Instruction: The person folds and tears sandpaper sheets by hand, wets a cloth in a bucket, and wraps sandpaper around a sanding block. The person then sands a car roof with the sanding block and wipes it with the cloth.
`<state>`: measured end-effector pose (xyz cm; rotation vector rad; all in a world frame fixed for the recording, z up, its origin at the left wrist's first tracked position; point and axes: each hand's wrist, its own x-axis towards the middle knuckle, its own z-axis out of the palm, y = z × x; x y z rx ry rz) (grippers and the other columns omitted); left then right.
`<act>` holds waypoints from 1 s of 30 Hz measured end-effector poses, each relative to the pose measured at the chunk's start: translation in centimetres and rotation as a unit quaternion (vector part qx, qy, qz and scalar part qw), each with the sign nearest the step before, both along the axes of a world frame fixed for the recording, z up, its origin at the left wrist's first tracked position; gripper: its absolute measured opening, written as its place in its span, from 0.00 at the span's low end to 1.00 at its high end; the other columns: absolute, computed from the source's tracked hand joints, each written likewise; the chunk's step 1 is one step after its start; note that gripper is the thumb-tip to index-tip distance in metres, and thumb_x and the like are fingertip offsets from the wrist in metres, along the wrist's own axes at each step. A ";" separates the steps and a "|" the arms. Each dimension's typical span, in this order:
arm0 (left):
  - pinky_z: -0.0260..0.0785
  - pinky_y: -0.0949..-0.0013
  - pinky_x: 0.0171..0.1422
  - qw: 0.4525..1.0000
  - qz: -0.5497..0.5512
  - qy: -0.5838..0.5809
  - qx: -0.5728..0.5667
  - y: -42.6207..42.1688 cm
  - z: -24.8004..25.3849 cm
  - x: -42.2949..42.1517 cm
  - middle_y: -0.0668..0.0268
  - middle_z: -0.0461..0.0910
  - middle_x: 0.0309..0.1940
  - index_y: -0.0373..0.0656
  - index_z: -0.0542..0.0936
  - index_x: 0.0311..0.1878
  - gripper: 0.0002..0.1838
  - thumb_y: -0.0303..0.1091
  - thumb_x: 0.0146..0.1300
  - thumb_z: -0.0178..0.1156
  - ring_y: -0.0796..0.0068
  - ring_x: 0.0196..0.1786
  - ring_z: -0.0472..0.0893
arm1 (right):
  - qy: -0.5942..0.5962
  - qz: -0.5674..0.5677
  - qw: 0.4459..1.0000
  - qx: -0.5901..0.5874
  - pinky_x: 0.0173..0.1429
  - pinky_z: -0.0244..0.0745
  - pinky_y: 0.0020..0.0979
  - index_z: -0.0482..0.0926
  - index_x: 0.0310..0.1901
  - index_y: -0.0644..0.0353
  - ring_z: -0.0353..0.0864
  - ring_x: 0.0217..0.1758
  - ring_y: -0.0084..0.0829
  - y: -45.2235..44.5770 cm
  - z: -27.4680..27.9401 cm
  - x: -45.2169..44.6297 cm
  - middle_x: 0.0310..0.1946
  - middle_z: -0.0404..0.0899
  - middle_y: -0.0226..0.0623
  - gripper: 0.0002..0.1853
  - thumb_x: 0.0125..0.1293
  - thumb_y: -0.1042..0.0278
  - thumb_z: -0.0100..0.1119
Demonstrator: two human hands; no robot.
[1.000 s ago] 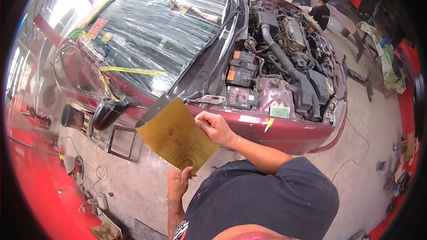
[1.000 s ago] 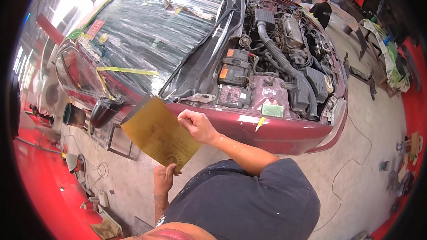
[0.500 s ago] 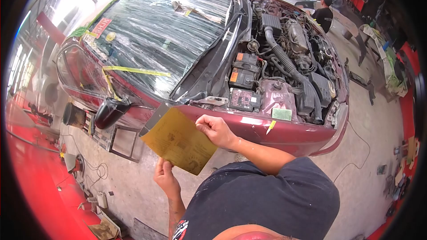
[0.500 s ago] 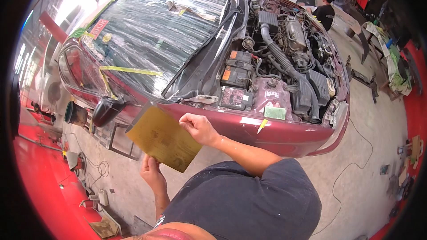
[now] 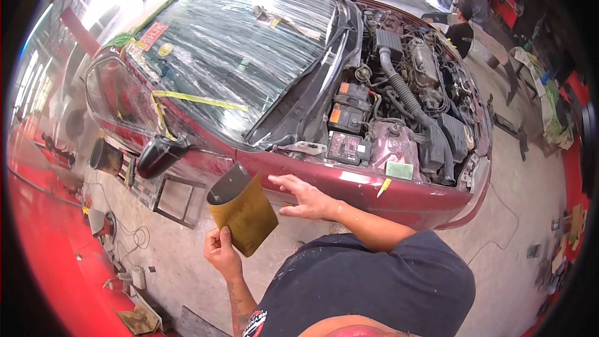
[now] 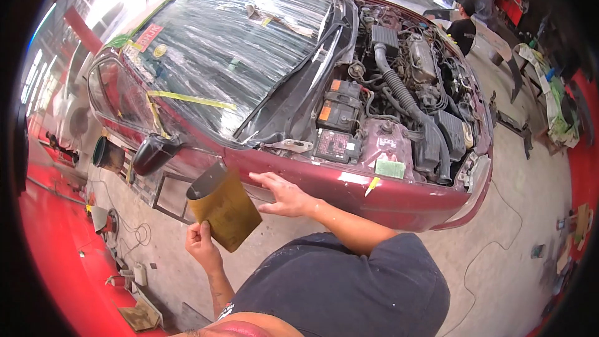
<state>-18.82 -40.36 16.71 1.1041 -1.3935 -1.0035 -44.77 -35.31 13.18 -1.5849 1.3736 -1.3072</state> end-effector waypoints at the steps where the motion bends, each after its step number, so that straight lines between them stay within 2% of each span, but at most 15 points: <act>1: 0.67 0.72 0.48 0.996 -0.012 -0.073 -0.054 -0.4 -0.2 0.2 0.67 0.81 0.33 0.38 0.80 0.37 0.03 0.27 0.66 0.64 0.76 0.42 0.78 | 0.027 0.044 0.998 0.044 0.74 0.61 0.45 0.52 0.78 0.54 0.62 0.73 0.50 -0.2 0.1 -1.0 0.73 0.57 0.48 0.53 0.54 0.52 0.71; 2: 0.69 0.68 0.50 0.983 -0.025 -0.146 -0.108 -0.6 -0.4 0.4 0.66 0.82 0.32 0.39 0.81 0.35 0.03 0.25 0.62 0.66 0.70 0.44 0.80 | 0.029 0.048 0.998 0.043 0.74 0.61 0.45 0.52 0.78 0.54 0.62 0.73 0.50 -0.2 0.2 -1.1 0.73 0.57 0.48 0.53 0.54 0.52 0.71; 3: 0.69 0.68 0.50 0.983 -0.021 -0.145 -0.109 -0.6 -0.5 0.4 0.66 0.82 0.32 0.39 0.81 0.35 0.03 0.25 0.62 0.66 0.70 0.44 0.80 | 0.080 0.023 0.996 -0.009 0.74 0.60 0.47 0.53 0.78 0.55 0.61 0.73 0.50 -0.2 0.4 -1.1 0.73 0.58 0.49 0.54 0.53 0.51 0.72; 5: 0.68 0.59 0.55 0.908 -0.101 -0.350 -0.207 -0.3 -0.7 0.2 0.63 0.83 0.32 0.43 0.82 0.31 0.04 0.25 0.53 0.68 0.61 0.49 0.81 | 0.168 -0.004 0.981 -0.097 0.73 0.58 0.52 0.56 0.77 0.54 0.62 0.73 0.52 -0.1 1.3 -0.7 0.72 0.60 0.50 0.54 0.51 0.48 0.74; 6: 0.68 0.59 0.55 0.909 -0.099 -0.349 -0.206 0.1 -1.1 0.0 0.63 0.83 0.32 0.43 0.82 0.31 0.04 0.25 0.53 0.68 0.61 0.49 0.81 | 0.210 -0.011 0.969 -0.128 0.71 0.61 0.48 0.68 0.71 0.51 0.65 0.71 0.46 0.1 1.8 0.1 0.66 0.67 0.44 0.45 0.50 0.50 0.76; 8: 0.67 0.57 0.56 0.868 -0.169 -0.421 -0.203 0.9 -2.0 -0.7 0.65 0.83 0.32 0.46 0.83 0.29 0.05 0.27 0.48 0.68 0.60 0.48 0.81 | 0.288 0.050 0.943 -0.159 0.67 0.63 0.44 0.79 0.58 0.50 0.68 0.69 0.42 0.2 1.3 1.8 0.59 0.74 0.34 0.31 0.51 0.53 0.75; 9: 0.67 0.59 0.54 0.865 -0.179 -0.424 -0.202 1.2 -2.4 -1.0 0.67 0.83 0.31 0.47 0.83 0.29 0.03 0.30 0.50 0.68 0.63 0.47 0.81 | 0.286 0.059 0.935 -0.200 0.64 0.65 0.42 0.82 0.46 0.50 0.72 0.64 0.37 0.4 0.9 2.6 0.49 0.79 0.29 0.19 0.53 0.57 0.72; 12: 0.67 0.59 0.52 0.852 -0.205 -0.441 -0.195 1.9 -2.1 -1.8 0.69 0.83 0.29 0.49 0.84 0.28 0.02 0.31 0.51 0.68 0.65 0.45 0.81 | 0.316 0.090 0.926 -0.187 0.62 0.65 0.42 0.82 0.41 0.49 0.74 0.60 0.35 0.4 -1.6 4.2 0.45 0.80 0.30 0.14 0.53 0.58 0.70; 13: 0.67 0.59 0.51 0.850 -0.202 -0.445 -0.198 1.9 -2.4 -1.7 0.70 0.83 0.28 0.49 0.84 0.28 0.02 0.32 0.51 0.67 0.66 0.43 0.81 | 0.309 0.075 0.927 -0.198 0.60 0.65 0.41 0.81 0.37 0.49 0.75 0.57 0.32 0.5 -1.7 4.3 0.40 0.81 0.27 0.09 0.55 0.60 0.68; 17: 0.67 0.58 0.51 0.850 -0.215 -0.452 -0.162 2.4 -2.1 -1.8 0.67 0.83 0.30 0.48 0.83 0.28 0.03 0.31 0.49 0.68 0.64 0.43 0.81 | 0.289 0.097 0.930 -0.204 0.59 0.65 0.39 0.81 0.34 0.49 0.77 0.53 0.30 0.4 -2.3 4.4 0.37 0.81 0.24 0.06 0.56 0.61 0.66; 20: 0.67 0.58 0.49 0.847 -0.222 -0.452 -0.169 2.4 -2.1 -1.8 0.66 0.83 0.30 0.48 0.83 0.28 0.02 0.31 0.50 0.68 0.64 0.41 0.81 | 0.327 0.117 0.921 -0.177 0.58 0.65 0.39 0.81 0.31 0.49 0.78 0.49 0.28 0.6 -2.2 4.4 0.34 0.80 0.23 0.05 0.56 0.62 0.65; 25: 0.67 0.58 0.49 0.863 -0.209 -0.433 -0.155 2.2 -3.1 -1.1 0.65 0.83 0.30 0.47 0.82 0.27 0.03 0.32 0.50 0.68 0.63 0.41 0.81 | 0.265 0.046 0.940 -0.210 0.55 0.66 0.37 0.80 0.29 0.48 0.78 0.44 0.28 0.7 -1.4 3.6 0.30 0.78 0.23 0.04 0.59 0.63 0.64; 28: 0.68 0.58 0.49 0.843 -0.217 -0.474 -0.130 2.5 -2.4 -1.6 0.67 0.83 0.30 0.47 0.82 0.29 0.03 0.32 0.54 0.66 0.63 0.40 0.82 | 0.273 0.066 0.941 -0.190 0.54 0.66 0.36 0.80 0.29 0.48 0.78 0.42 0.28 0.6 -2.0 4.0 0.29 0.78 0.23 0.04 0.59 0.62 0.64; 30: 0.68 0.58 0.48 0.857 -0.218 -0.454 -0.113 2.7 -2.2 -1.9 0.67 0.83 0.30 0.47 0.82 0.30 0.03 0.32 0.54 0.66 0.62 0.39 0.82 | 0.279 0.064 0.939 -0.191 0.53 0.65 0.35 0.80 0.29 0.48 0.78 0.41 0.28 0.6 -2.0 3.8 0.29 0.78 0.23 0.04 0.59 0.62 0.64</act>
